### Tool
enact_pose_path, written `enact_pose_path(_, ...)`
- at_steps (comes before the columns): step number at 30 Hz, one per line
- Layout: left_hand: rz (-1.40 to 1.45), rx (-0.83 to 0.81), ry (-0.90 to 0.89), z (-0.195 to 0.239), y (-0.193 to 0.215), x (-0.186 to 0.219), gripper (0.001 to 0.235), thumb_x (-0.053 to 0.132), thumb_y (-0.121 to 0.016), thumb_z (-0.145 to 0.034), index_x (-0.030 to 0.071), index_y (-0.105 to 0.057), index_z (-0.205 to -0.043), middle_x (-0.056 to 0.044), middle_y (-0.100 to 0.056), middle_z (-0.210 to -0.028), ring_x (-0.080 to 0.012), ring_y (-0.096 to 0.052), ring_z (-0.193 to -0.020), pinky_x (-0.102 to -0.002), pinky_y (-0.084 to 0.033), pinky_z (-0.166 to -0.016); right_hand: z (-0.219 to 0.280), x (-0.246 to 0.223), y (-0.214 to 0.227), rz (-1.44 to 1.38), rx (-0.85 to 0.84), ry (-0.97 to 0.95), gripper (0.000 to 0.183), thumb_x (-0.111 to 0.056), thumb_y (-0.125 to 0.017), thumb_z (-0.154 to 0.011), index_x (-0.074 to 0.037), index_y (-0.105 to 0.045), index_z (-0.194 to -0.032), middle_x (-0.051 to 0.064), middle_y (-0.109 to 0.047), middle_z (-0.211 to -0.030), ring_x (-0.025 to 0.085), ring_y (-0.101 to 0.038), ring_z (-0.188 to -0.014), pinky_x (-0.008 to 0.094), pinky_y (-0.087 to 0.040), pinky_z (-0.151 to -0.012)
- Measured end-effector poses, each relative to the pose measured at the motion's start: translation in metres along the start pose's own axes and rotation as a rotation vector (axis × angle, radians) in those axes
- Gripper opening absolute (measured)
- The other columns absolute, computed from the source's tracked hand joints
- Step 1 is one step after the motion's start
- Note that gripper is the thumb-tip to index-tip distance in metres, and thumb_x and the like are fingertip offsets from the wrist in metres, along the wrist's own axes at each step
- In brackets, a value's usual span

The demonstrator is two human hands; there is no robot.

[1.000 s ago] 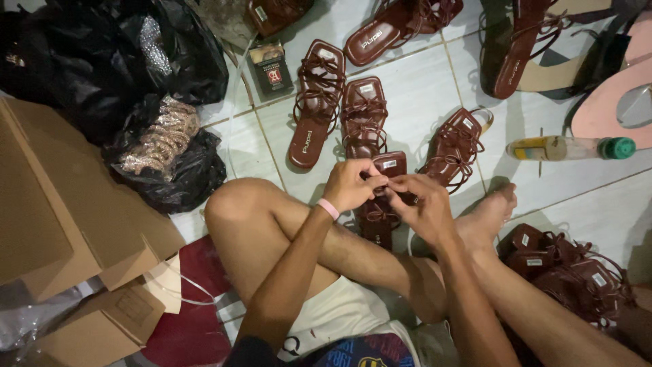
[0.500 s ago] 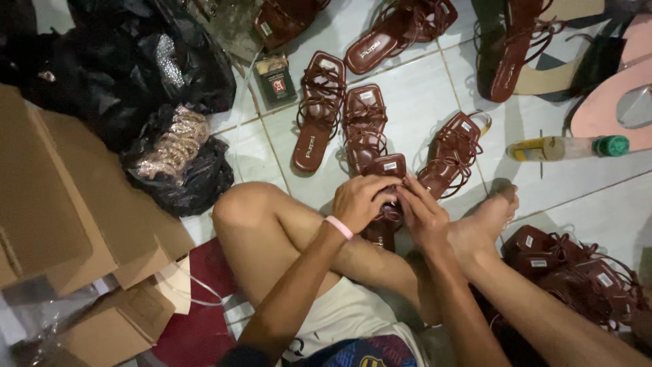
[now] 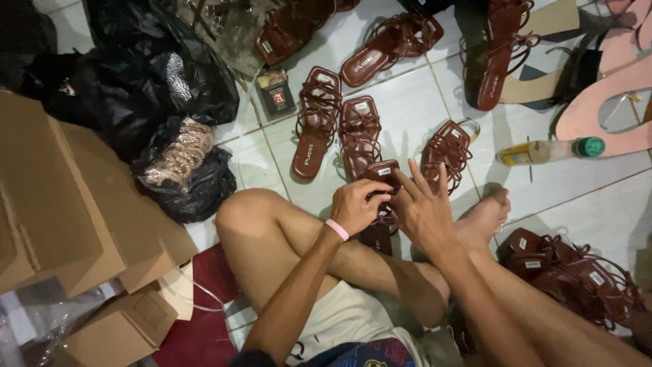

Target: The person sits on the floor and assembles brown strappy sandals by threading and tying the straps. They handle multiple pairs of sandals, using a small bottle to apply a substance to the straps before tying them. The workspace is cluttered with shoe parts and packaging.

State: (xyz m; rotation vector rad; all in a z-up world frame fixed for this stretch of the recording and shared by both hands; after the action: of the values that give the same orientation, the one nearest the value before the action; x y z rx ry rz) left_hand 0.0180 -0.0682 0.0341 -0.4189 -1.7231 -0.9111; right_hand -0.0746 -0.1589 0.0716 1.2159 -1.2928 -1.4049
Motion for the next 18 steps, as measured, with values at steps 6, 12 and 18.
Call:
enact_pose_path(6,0.102,-0.206,0.264,-0.003,-0.008,-0.028,0.022,0.016,-0.078,-0.087,0.013,-0.079,-0.109,-0.007,-0.08,-0.1,-0.0162,-0.071,-0.07,-0.03,-0.056,-0.067,0.008,0.018,0.001,-0.425,0.088,-0.035,0.023,-0.008,-0.073,-0.084,-0.007,-0.072,-0.107,0.009,-0.066,-0.137,0.028,-0.054,-0.134,0.052,-0.039,-0.111)
enact_pose_path(12,0.416,-0.332,0.144,-0.008,-0.016,-0.043,0.041,0.011,-0.076,-0.09,0.012,-0.07,-0.131,-0.003,-0.078,-0.111,-0.0066,-0.074,-0.094,-0.025,-0.058,-0.081,0.034,0.056,-0.015,-0.89,0.176,-0.268,0.033,0.001,-0.066,-0.094,-0.008,-0.07,-0.125,0.012,-0.072,-0.124,0.026,-0.071,-0.109,0.033,-0.055,-0.092)
enact_pose_path(18,0.187,-0.281,0.161,-0.008,-0.006,-0.031,0.042,0.013,-0.082,-0.082,0.011,-0.073,-0.123,-0.005,-0.081,-0.099,-0.0088,-0.069,-0.074,-0.025,-0.055,-0.07,0.006,0.049,-0.022,-0.839,0.064,-0.153,0.027,-0.001,-0.069,-0.091,-0.01,-0.077,-0.115,0.01,-0.076,-0.111,0.024,-0.075,-0.096,0.032,-0.059,-0.082)
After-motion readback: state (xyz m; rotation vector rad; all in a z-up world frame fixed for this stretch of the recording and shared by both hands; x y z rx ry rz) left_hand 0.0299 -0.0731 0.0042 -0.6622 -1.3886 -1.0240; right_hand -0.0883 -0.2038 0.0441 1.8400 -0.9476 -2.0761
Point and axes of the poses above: each hand's wrist, its own z-axis away from the middle knuckle, its own y-axis out of the back of the hand, x = y × z, the point moved 8 cm from there along -z, towards the middle knuckle
